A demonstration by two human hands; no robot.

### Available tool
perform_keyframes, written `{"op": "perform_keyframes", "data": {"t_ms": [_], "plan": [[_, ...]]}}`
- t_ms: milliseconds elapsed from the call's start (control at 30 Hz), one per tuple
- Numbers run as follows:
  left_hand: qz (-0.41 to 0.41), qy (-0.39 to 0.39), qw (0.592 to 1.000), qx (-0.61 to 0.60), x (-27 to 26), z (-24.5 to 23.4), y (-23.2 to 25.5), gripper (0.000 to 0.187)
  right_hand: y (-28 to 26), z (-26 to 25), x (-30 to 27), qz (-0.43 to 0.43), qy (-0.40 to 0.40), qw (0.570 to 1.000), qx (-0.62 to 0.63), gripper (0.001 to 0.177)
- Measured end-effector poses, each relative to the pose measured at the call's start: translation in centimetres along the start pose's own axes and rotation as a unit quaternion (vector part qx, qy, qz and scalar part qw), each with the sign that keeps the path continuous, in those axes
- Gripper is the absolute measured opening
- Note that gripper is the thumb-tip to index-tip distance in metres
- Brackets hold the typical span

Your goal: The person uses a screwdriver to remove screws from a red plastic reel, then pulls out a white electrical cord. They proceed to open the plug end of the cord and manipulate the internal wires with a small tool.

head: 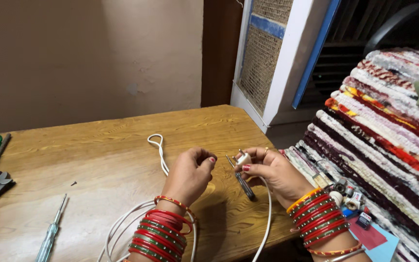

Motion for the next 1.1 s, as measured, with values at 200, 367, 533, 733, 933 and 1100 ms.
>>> {"op": "perform_keyframes", "data": {"t_ms": [200,367,533,733,933,1100], "plan": [[-0.002,-0.005,1.000,0.024,-0.1,0.1,0.2,0.025,-0.4,0.3,-0.4,-0.010,-0.012,1.000,0.000,0.033],[0.018,0.016,0.996,0.088,-0.4,0.7,0.5,0.026,-0.5,-1.5,-0.3,0.008,0.120,0.993,0.022,0.021],[0.088,-0.038,0.975,0.199,-0.9,3.3,2.1,0.035,-0.3,-3.4,-0.2,-0.009,0.153,0.984,0.094,0.020],[0.126,-0.169,0.930,0.302,-2.2,7.2,3.1,0.041,0.7,-4.0,0.3,0.007,0.123,0.988,0.096,0.026],[0.087,-0.167,0.925,0.329,-1.7,8.0,1.2,0.042,0.5,-4.3,0.1,0.016,0.118,0.985,0.128,0.032],[0.051,-0.119,0.944,0.303,-1.5,6.5,0.6,0.029,0.4,-3.7,-0.4,0.015,0.118,0.983,0.143,0.032]]}}
Point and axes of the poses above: each hand's wrist, its own x-axis towards the middle knuckle, its own z-axis out of the palm, y = z × x, the point moved 4 cm from there along x, towards the middle knuckle, and after that the axes turned 12 degrees about z, right-handed, at the moved point
